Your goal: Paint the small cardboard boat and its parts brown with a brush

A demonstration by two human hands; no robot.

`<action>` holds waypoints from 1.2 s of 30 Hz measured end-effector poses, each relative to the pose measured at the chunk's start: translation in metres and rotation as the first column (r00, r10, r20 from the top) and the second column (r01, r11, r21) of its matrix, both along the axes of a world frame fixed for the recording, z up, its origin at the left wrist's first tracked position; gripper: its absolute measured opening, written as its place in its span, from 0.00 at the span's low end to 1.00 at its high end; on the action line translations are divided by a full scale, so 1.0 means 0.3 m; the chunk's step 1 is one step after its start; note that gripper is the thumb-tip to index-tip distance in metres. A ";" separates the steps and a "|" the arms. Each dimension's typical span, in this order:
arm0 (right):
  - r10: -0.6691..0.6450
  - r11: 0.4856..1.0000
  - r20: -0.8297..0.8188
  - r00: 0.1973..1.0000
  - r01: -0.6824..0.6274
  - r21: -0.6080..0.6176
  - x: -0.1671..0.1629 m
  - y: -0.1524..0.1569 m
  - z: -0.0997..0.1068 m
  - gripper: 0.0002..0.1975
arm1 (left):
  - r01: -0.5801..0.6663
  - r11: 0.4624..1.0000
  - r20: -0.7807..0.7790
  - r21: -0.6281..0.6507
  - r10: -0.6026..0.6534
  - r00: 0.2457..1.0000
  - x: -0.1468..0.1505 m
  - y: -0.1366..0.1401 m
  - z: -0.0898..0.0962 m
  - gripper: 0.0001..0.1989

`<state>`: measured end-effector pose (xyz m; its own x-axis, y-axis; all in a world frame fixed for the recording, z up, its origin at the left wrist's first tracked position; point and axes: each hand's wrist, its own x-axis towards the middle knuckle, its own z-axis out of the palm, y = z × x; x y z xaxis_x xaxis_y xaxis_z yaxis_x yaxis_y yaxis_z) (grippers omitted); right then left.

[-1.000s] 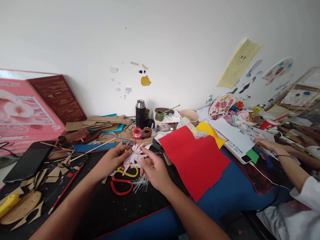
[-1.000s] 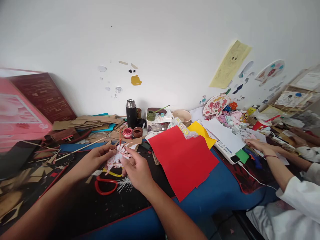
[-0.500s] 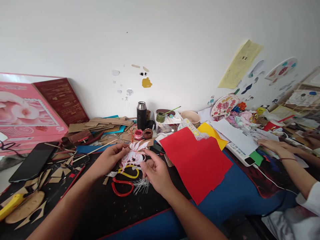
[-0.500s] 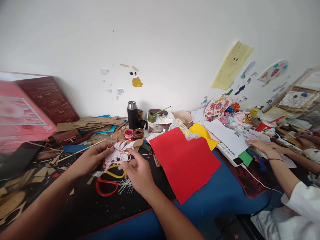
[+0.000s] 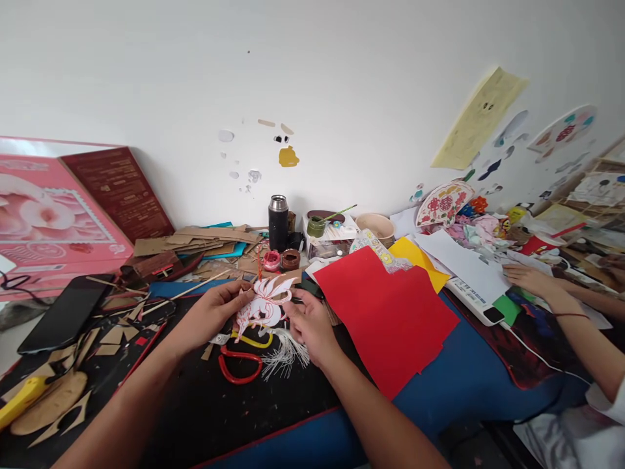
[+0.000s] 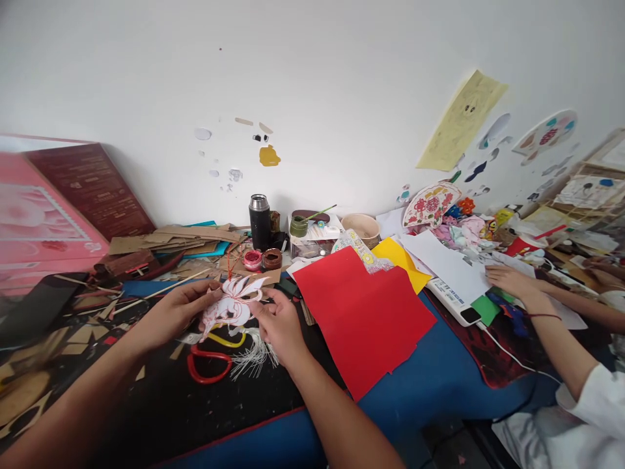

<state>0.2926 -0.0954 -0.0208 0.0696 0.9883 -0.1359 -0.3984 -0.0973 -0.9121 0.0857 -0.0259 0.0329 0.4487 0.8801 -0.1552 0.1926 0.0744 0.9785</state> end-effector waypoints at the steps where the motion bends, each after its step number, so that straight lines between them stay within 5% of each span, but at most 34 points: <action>1: 0.018 1.000 -0.021 1.000 -0.018 -0.004 -0.014 0.004 -0.005 0.32 | 0.005 1.000 0.004 0.002 -0.006 1.000 0.006 -0.001 0.001 0.33; 15: 0.038 0.999 -0.067 0.997 -0.037 0.010 -0.021 -0.005 -0.048 0.29 | -0.070 0.997 0.019 -0.029 0.070 0.997 0.036 0.003 0.021 0.34; 25: 0.005 0.999 0.004 1.000 -0.005 -0.035 -0.031 -0.027 -0.128 0.29 | -0.031 0.999 -0.032 0.012 0.031 0.999 0.021 0.026 -0.017 0.33; 36: 0.028 0.999 0.067 0.997 -0.027 -0.019 -0.027 -0.046 -0.133 0.29 | 0.035 0.999 -0.137 0.030 -0.031 0.990 -0.021 0.009 -0.037 0.31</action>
